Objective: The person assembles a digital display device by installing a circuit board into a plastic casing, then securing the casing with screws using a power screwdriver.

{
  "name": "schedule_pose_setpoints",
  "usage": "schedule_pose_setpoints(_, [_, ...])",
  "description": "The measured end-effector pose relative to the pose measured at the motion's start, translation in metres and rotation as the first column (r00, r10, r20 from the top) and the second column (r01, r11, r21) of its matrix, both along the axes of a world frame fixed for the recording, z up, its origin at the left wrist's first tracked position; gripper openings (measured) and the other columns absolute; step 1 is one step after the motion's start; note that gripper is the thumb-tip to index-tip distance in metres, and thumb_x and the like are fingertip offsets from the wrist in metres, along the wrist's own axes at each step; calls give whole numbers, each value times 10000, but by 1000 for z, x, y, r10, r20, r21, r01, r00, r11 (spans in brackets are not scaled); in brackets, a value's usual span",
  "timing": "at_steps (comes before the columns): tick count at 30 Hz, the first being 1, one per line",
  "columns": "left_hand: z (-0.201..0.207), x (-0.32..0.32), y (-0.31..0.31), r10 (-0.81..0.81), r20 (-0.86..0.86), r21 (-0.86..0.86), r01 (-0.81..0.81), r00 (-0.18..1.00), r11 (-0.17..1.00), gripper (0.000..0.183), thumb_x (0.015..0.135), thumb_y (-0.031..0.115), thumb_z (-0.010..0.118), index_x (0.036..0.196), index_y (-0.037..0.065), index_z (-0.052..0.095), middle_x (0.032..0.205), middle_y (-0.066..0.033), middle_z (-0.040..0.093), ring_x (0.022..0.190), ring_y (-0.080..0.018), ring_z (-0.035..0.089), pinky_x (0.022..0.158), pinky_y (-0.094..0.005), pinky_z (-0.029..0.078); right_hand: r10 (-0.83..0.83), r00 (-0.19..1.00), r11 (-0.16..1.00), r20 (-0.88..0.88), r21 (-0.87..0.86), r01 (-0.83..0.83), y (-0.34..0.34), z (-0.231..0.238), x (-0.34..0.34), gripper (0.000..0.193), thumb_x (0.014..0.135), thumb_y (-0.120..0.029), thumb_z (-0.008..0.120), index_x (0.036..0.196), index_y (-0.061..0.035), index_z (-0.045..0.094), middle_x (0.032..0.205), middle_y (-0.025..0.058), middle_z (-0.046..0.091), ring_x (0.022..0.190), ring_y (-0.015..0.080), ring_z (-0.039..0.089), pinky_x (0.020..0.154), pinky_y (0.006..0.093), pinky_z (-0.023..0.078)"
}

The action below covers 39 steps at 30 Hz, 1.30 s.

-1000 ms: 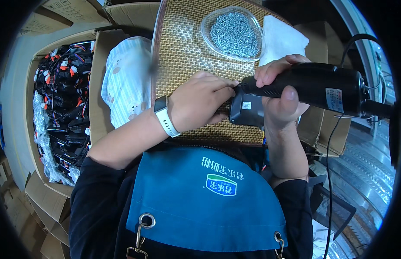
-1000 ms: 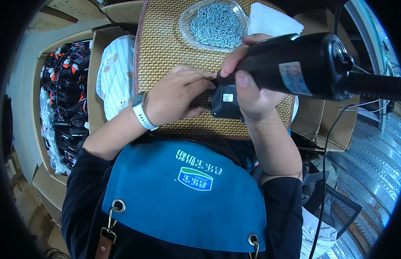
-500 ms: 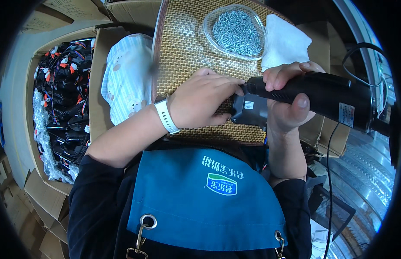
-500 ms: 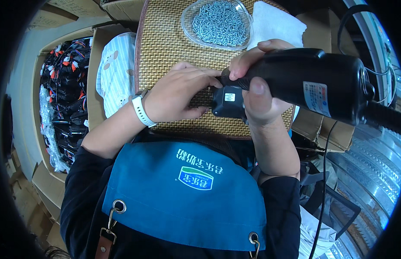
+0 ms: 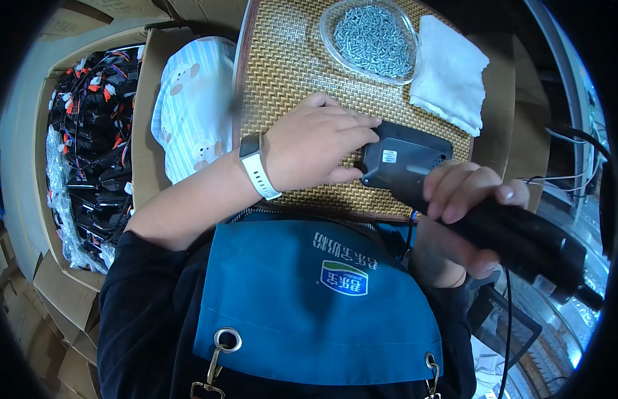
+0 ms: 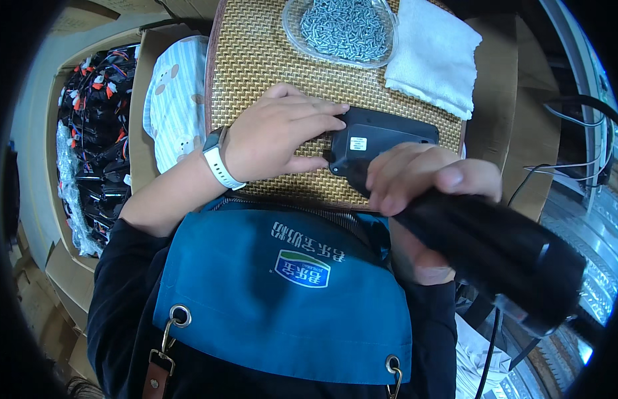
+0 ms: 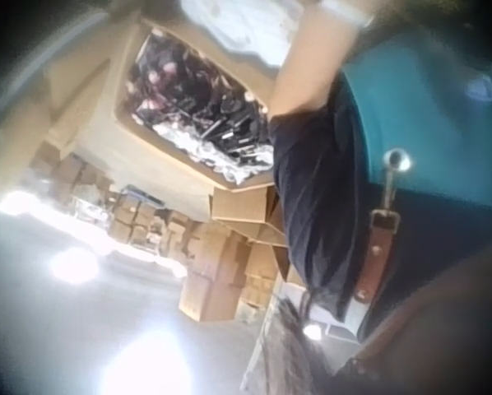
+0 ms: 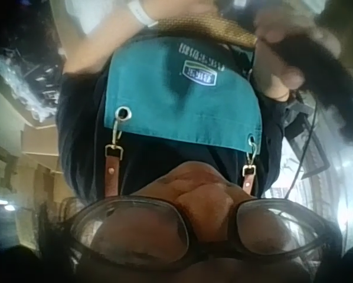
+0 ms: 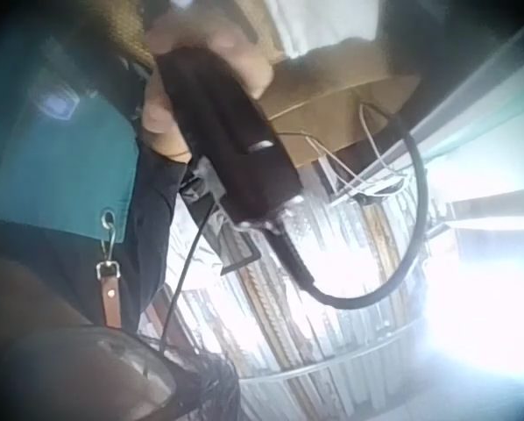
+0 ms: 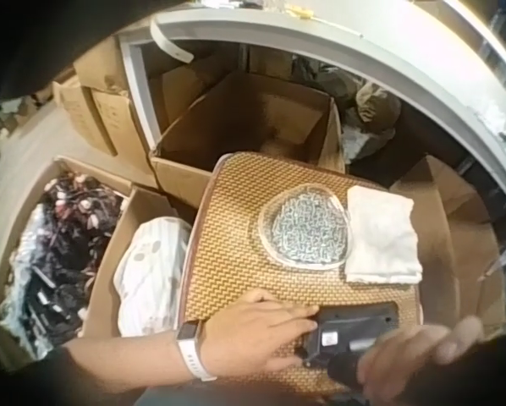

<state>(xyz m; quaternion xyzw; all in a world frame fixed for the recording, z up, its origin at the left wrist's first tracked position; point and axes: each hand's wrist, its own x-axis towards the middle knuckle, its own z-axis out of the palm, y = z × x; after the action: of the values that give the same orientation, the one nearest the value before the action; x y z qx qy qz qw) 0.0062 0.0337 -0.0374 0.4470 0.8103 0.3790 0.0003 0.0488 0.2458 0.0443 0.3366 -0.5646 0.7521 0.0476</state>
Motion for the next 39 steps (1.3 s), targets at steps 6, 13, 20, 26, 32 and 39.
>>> schedule_pose_setpoints(6, [2, 5, 0, 24, -48, -25, -25, 999, 999, 585, 635, 251, 818, 1146, 100, 577, 1284, -53, 597, 1105, -214, 594, 930, -361, 389, -161, 987, 982, -31, 91, 163, -13, -18, 9, 686, 828, -592, 650, 1227, -83, 424, 697, 35, 525, 535, 142, 543, 523, 289, 460])
schedule_pose_setpoints(13, [6, 9, 8, 42, -87, -56, -47, 995, 997, 588, 617, 275, 820, 1088, 69, 534, 1254, -91, 596, 1096, -230, 596, 897, -372, 407, -212, 975, 968, -71, 120, 219, -14, -23, 15, 684, 827, -613, 638, 1216, -93, 423, 695, 30, 530, 524, 135, 537, 511, 281, 454])
schedule_pose_setpoints(20, [5, 11, 9, 48, -88, -49, -52, 995, 997, 607, 610, 285, 819, 1083, 49, 522, 1238, -111, 596, 1084, -249, 595, 877, -381, 427, -317, 948, 931, -1, 189, 312, -26, -19, 26, 651, 847, -607, 614, 1220, -113, 414, 719, 33, 525, 564, 138, 539, 556, 288, 457])
schedule_pose_setpoints(26, [5, 11, 10, 48, -80, -48, -52, 996, 997, 610, 609, 287, 815, 1092, 47, 529, 1241, -108, 595, 1076, -247, 598, 876, -380, 427, -397, 917, 904, -41, 154, 399, -23, -28, 28, 625, 864, -590, 602, 1226, -121, 404, 747, 41, 526, 590, 145, 537, 586, 298, 461])
schedule_pose_setpoints(32, [6, 11, 10, 55, -77, -48, -59, 996, 997, 604, 612, 292, 815, 1091, 47, 541, 1232, -104, 602, 1071, -245, 602, 866, -376, 431, -340, 940, 928, -8, 161, 337, -17, -19, 34, 602, 844, -483, 676, 1225, -104, 406, 783, 74, 569, 671, 179, 578, 661, 355, 499])
schedule_pose_setpoints(39, [8, 10, 8, 53, -81, -1, -53, 995, 999, 551, 640, 262, 810, 1083, 49, 562, 1210, -114, 619, 1038, -256, 620, 865, -378, 440, -302, 951, 952, 72, -32, 305, -13, -17, 30, 629, 851, -475, 687, 1238, -74, 395, 784, 87, 590, 675, 204, 602, 667, 370, 513])
